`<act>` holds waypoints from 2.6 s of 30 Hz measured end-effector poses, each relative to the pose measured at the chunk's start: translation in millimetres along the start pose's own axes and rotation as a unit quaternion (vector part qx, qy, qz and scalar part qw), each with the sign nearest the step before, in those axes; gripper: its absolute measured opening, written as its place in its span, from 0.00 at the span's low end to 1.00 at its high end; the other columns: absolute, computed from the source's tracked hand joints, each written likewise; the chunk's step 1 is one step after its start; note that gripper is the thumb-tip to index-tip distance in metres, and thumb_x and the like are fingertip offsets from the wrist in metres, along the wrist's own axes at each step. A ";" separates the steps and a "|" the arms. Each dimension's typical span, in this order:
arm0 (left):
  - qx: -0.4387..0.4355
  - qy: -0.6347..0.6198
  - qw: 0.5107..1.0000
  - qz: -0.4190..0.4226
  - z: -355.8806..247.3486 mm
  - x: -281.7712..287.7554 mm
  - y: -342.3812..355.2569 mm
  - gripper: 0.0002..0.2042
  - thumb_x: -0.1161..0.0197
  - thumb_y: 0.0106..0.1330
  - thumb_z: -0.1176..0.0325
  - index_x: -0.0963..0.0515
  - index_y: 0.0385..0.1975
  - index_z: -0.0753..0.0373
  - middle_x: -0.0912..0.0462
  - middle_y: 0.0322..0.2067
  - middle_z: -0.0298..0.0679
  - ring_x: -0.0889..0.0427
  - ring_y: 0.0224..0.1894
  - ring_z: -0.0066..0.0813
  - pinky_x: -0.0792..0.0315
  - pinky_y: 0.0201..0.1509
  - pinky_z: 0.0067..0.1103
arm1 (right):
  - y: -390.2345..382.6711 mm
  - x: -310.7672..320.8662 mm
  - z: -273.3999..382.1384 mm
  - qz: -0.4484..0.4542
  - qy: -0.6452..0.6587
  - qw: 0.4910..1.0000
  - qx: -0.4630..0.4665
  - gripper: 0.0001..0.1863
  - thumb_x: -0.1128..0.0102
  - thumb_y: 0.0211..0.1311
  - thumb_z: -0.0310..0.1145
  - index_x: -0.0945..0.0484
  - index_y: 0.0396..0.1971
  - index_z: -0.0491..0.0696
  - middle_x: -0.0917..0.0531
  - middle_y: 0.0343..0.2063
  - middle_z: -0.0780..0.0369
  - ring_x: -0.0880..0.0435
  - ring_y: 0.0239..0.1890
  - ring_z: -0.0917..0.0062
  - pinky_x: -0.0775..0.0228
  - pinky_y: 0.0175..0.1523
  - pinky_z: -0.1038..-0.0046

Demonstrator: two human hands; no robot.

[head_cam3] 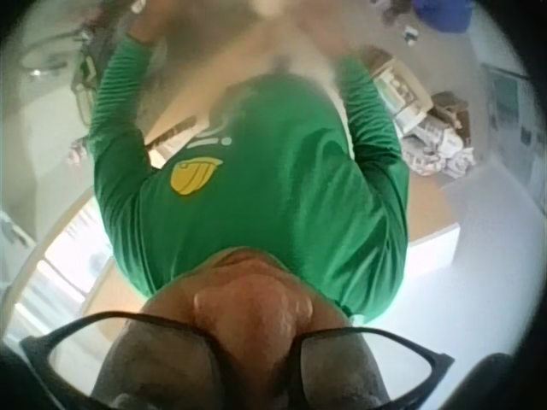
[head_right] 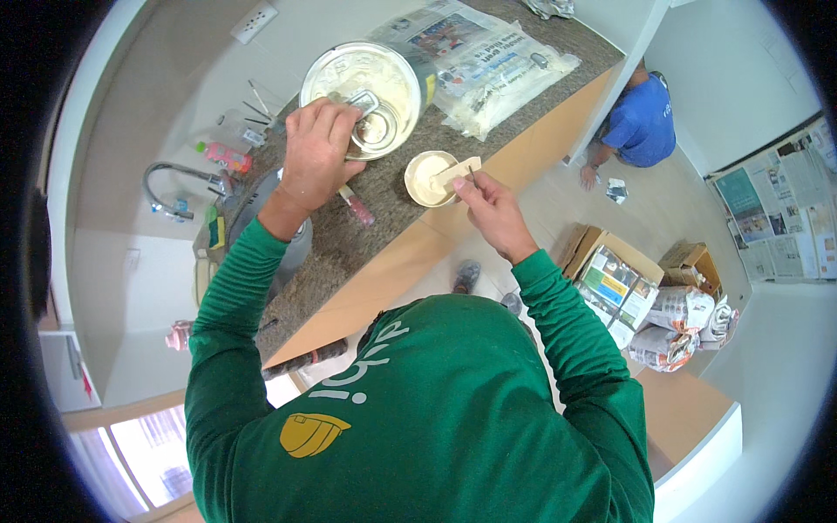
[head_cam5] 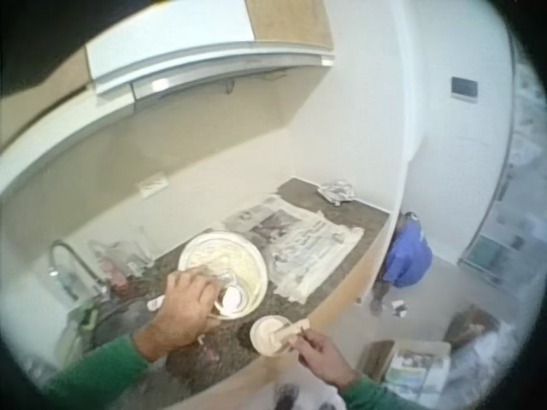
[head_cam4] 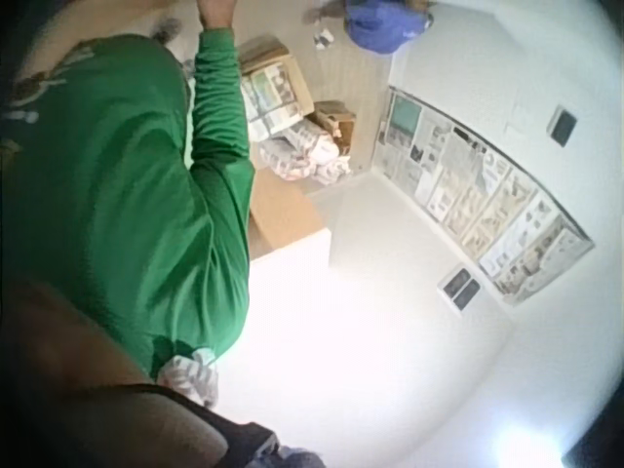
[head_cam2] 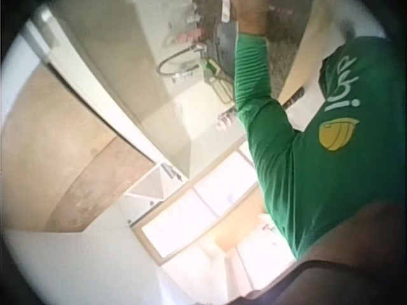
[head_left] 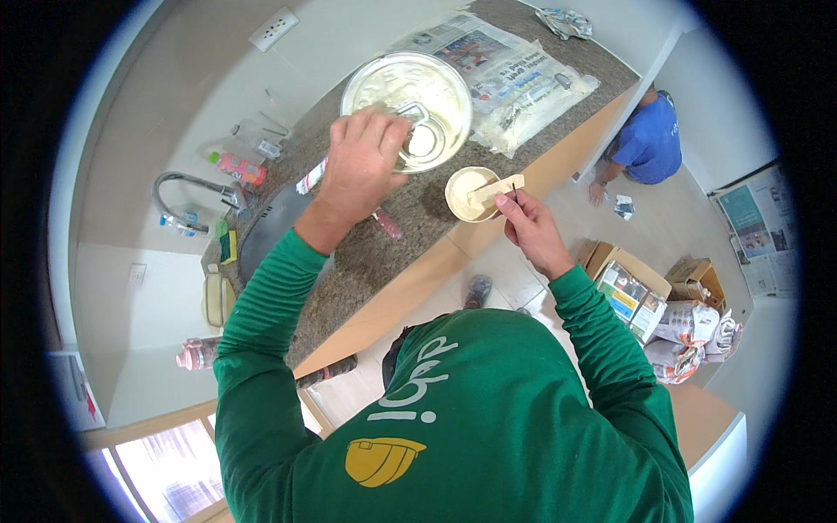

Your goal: The person mixes a beige liquid in a small paper cup using a wooden stir stick. They walk to a countertop, open a paint can, and add more liquid to the cup before stirring again. The person then wipes the stir stick with a cloth.

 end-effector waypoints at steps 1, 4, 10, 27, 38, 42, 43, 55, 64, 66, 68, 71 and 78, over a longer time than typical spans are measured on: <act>-0.013 0.008 1.000 -0.006 -6.7 5.2 0.4 0.45 0.11 0.37 0.67 0.22 0.63 0.58 0.18 0.57 0.39 0.22 0.66 0.46 0.33 0.68 0.44 | 0.5 -3.7 3.1 0.003 -0.001 1.000 0.009 0.19 0.34 0.83 0.49 0.16 0.46 0.45 0.32 0.24 0.77 0.40 0.23 0.92 0.49 0.28 0.80; -0.017 0.025 0.999 -0.020 -18.9 19.0 2.2 0.45 0.11 0.37 0.66 0.22 0.63 0.58 0.18 0.56 0.39 0.21 0.64 0.46 0.34 0.68 0.43 | -0.4 -14.2 13.8 0.007 -0.007 0.999 0.037 0.20 0.34 0.82 0.50 0.18 0.45 0.45 0.30 0.25 0.75 0.36 0.24 0.90 0.45 0.29 0.80; -0.013 0.039 0.999 -0.014 -28.6 22.1 2.0 0.44 0.11 0.37 0.65 0.22 0.63 0.57 0.18 0.56 0.38 0.22 0.65 0.45 0.33 0.67 0.43 | -1.1 -21.8 18.0 0.012 -0.003 0.999 0.044 0.22 0.34 0.83 0.49 0.15 0.50 0.41 0.25 0.27 0.75 0.35 0.26 0.92 0.44 0.30 0.80; -0.023 0.115 0.993 -0.033 -34.3 33.9 16.1 0.45 0.12 0.40 0.64 0.23 0.66 0.53 0.19 0.58 0.35 0.22 0.65 0.42 0.35 0.67 0.43 | 23.3 -38.0 54.1 0.003 0.013 1.000 0.003 0.27 0.31 0.77 0.57 0.17 0.30 0.46 0.26 0.20 0.72 0.35 0.20 0.88 0.47 0.25 0.78; -0.024 0.167 0.984 -0.053 -33.3 26.2 9.6 0.42 0.13 0.42 0.60 0.21 0.65 0.49 0.19 0.58 0.31 0.24 0.64 0.38 0.37 0.66 0.41 | 23.7 -39.3 61.7 0.010 0.014 1.000 0.002 0.25 0.30 0.77 0.54 0.18 0.30 0.47 0.24 0.21 0.71 0.35 0.19 0.89 0.47 0.24 0.78; -0.026 0.182 0.982 -0.051 -33.2 24.3 4.1 0.41 0.14 0.43 0.59 0.21 0.64 0.49 0.20 0.58 0.30 0.25 0.65 0.37 0.38 0.67 0.40 | 21.7 -43.4 61.7 0.020 0.017 1.000 -0.002 0.25 0.30 0.77 0.54 0.17 0.31 0.47 0.21 0.23 0.70 0.34 0.20 0.88 0.44 0.25 0.78; -0.027 0.188 0.980 -0.050 -32.8 24.1 2.4 0.41 0.14 0.43 0.59 0.21 0.64 0.49 0.20 0.58 0.30 0.25 0.65 0.37 0.38 0.67 0.40 | 20.9 -44.4 61.8 0.019 0.013 1.000 -0.001 0.25 0.30 0.77 0.55 0.17 0.31 0.47 0.21 0.23 0.70 0.33 0.21 0.88 0.44 0.25 0.78; -0.032 0.206 0.975 -0.072 -34.2 26.0 -14.7 0.39 0.16 0.45 0.61 0.20 0.63 0.46 0.20 0.55 0.27 0.27 0.64 0.34 0.39 0.65 0.40 | 12.9 -54.8 54.4 0.020 0.003 1.000 -0.019 0.25 0.30 0.77 0.55 0.16 0.33 0.46 0.20 0.24 0.70 0.32 0.22 0.88 0.41 0.26 0.79; -0.027 0.212 0.974 -0.072 -34.1 30.6 -17.5 0.35 0.18 0.48 0.60 0.20 0.62 0.44 0.20 0.54 0.26 0.26 0.63 0.33 0.39 0.64 0.38 | 13.1 -62.9 60.4 0.033 -0.002 0.999 -0.014 0.24 0.30 0.78 0.54 0.19 0.35 0.46 0.15 0.31 0.63 0.33 0.20 0.88 0.45 0.24 0.81; -0.026 0.214 0.973 -0.076 -33.0 32.4 -18.1 0.35 0.18 0.49 0.60 0.20 0.62 0.44 0.20 0.54 0.26 0.26 0.63 0.33 0.39 0.64 0.38 | 14.5 -64.7 63.3 0.040 0.003 0.999 -0.010 0.24 0.30 0.78 0.54 0.19 0.34 0.46 0.15 0.31 0.63 0.33 0.20 0.88 0.45 0.24 0.81; -0.023 0.220 0.972 -0.078 -31.0 33.9 -18.4 0.34 0.19 0.50 0.60 0.19 0.62 0.44 0.20 0.54 0.26 0.26 0.63 0.33 0.39 0.64 0.38 | 13.1 -67.5 69.1 0.040 0.009 0.999 -0.006 0.23 0.31 0.79 0.52 0.16 0.35 0.45 0.16 0.28 0.66 0.32 0.20 0.88 0.43 0.24 0.80; -0.025 0.236 0.968 -0.086 -29.0 37.4 -16.3 0.31 0.21 0.53 0.59 0.19 0.61 0.44 0.20 0.53 0.26 0.26 0.62 0.32 0.39 0.63 0.37 | 15.6 -70.9 74.4 0.038 0.018 0.999 -0.008 0.23 0.32 0.79 0.51 0.15 0.36 0.44 0.17 0.28 0.66 0.32 0.20 0.88 0.43 0.24 0.80; -0.026 0.264 0.958 -0.106 -23.0 45.2 -10.2 0.28 0.23 0.56 0.58 0.18 0.60 0.43 0.20 0.51 0.24 0.25 0.61 0.30 0.39 0.63 0.36 | 31.0 -73.9 78.5 0.054 0.022 0.998 -0.007 0.22 0.31 0.79 0.51 0.15 0.39 0.44 0.15 0.29 0.64 0.32 0.19 0.88 0.44 0.23 0.80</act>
Point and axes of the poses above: each hand's wrist, its own y-axis towards the middle knuckle, its own x-axis out of the back of the hand, z = x × y, the point moved 10 cm from there along y, towards the middle knuckle
